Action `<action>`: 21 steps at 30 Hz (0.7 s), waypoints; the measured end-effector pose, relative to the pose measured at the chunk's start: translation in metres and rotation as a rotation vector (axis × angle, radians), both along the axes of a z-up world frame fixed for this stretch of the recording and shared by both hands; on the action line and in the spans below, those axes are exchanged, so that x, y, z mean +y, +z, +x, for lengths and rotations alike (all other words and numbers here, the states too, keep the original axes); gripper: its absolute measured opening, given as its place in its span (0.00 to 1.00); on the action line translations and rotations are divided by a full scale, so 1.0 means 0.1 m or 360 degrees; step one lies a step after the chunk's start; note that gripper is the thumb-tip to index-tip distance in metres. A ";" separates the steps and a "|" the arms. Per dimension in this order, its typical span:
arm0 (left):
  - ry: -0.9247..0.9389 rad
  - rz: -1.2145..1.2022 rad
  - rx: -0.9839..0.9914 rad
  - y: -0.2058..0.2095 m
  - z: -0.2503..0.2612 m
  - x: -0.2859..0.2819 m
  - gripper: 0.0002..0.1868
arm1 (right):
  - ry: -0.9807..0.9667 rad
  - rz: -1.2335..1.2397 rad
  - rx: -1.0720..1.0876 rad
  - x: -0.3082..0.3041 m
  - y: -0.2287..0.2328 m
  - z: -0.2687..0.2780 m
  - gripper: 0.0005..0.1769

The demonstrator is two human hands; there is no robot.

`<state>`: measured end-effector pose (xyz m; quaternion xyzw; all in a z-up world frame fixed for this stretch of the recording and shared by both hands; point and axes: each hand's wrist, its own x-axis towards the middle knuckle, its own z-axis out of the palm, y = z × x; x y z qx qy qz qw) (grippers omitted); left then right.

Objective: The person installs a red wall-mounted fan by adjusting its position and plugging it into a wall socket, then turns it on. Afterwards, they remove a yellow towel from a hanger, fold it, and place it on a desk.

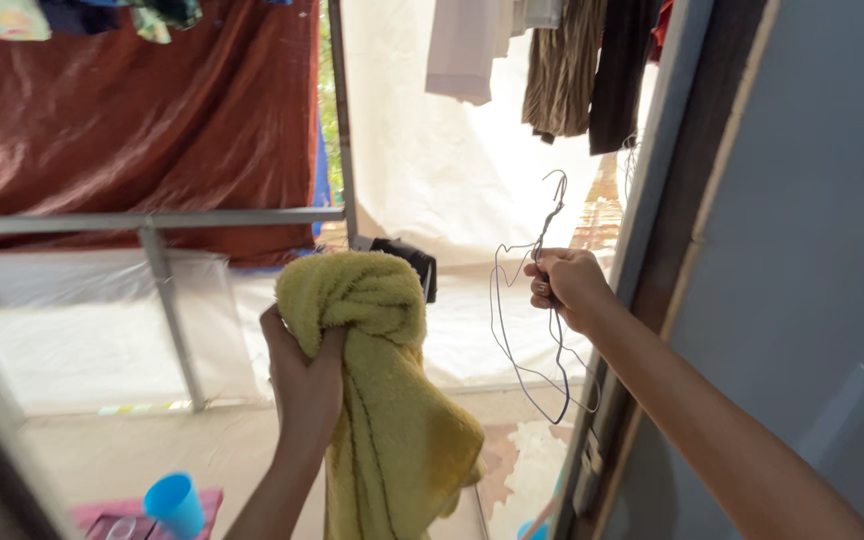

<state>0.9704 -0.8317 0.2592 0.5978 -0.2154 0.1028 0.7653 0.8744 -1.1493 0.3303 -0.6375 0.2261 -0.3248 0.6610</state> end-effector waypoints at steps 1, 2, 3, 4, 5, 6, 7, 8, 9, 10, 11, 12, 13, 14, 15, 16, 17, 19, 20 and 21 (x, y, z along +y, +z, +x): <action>-0.0032 0.0031 0.0002 0.03 0.12 -0.10 0.28 | -0.0013 0.0000 -0.0009 -0.11 0.01 0.11 0.11; -0.0067 0.0063 0.0005 0.05 0.23 -0.21 0.28 | -0.0034 0.0023 -0.0035 -0.23 0.01 0.21 0.11; -0.0102 0.0096 0.0007 0.08 0.34 -0.31 0.29 | -0.0054 0.0047 -0.0061 -0.35 0.02 0.30 0.10; -0.0164 0.0051 0.0031 0.10 0.45 -0.40 0.28 | -0.0075 0.0070 -0.0086 -0.46 0.03 0.40 0.10; -0.0225 0.0007 0.0056 0.12 0.56 -0.48 0.28 | -0.0090 0.0081 -0.0129 -0.56 0.05 0.48 0.09; -0.0283 -0.0035 0.0079 0.16 0.69 -0.55 0.27 | -0.0101 0.0093 -0.0175 -0.65 0.08 0.58 0.08; -0.0287 -0.0029 0.0051 0.19 0.82 -0.63 0.27 | -0.0112 0.0105 -0.0221 -0.74 0.10 0.67 0.08; -0.0296 -0.0025 0.0026 0.20 0.93 -0.72 0.27 | -0.0142 0.0112 -0.0235 -0.83 0.11 0.73 0.07; -0.0304 -0.0020 0.0000 0.21 1.04 -0.82 0.27 | -0.0172 0.0119 -0.0250 -0.92 0.14 0.80 0.07; -0.0358 -0.0076 0.0015 0.21 1.15 -0.91 0.27 | -0.0209 0.0127 -0.0263 -1.00 0.15 0.86 0.06; -0.0412 -0.0131 0.0030 0.21 1.26 -1.00 0.27 | -0.0226 0.0117 -0.0293 -1.06 0.16 0.91 0.07; -0.0466 -0.0189 0.0047 0.20 1.35 -1.10 0.27 | -0.0244 0.0103 -0.0322 -1.14 0.17 0.95 0.08; -0.0472 -0.0202 0.0032 0.18 1.42 -1.21 0.26 | -0.0262 0.0089 -0.0351 -1.21 0.18 0.97 0.08; -0.0477 -0.0216 0.0015 0.16 1.48 -1.32 0.26 | -0.0303 0.0082 -0.0365 -1.28 0.20 1.00 0.08; -0.0481 -0.0229 -0.0003 0.14 1.53 -1.41 0.26 | -0.0344 0.0076 -0.0380 -1.35 0.22 1.05 0.08; -0.0494 -0.0241 -0.0021 0.12 1.58 -1.49 0.26 | -0.0385 0.0065 -0.0397 -1.41 0.25 1.10 0.07; -0.0508 -0.0253 -0.0039 0.10 1.62 -1.57 0.27 | -0.0460 0.0060 -0.0372 -1.46 0.29 1.14 0.07; -0.0515 -0.0227 -0.0070 0.10 1.70 -1.72 0.27 | -0.0599 0.0058 -0.0323 -1.58 0.39 1.26 0.08; -0.0512 -0.0189 -0.0080 0.09 1.74 -1.77 0.26 | -0.0700 0.0050 -0.0225 -1.64 0.45 1.31 0.08; -0.0509 -0.0152 -0.0090 0.10 1.78 -1.82 0.25 | -0.0802 0.0043 -0.0127 -1.70 0.54 1.35 0.09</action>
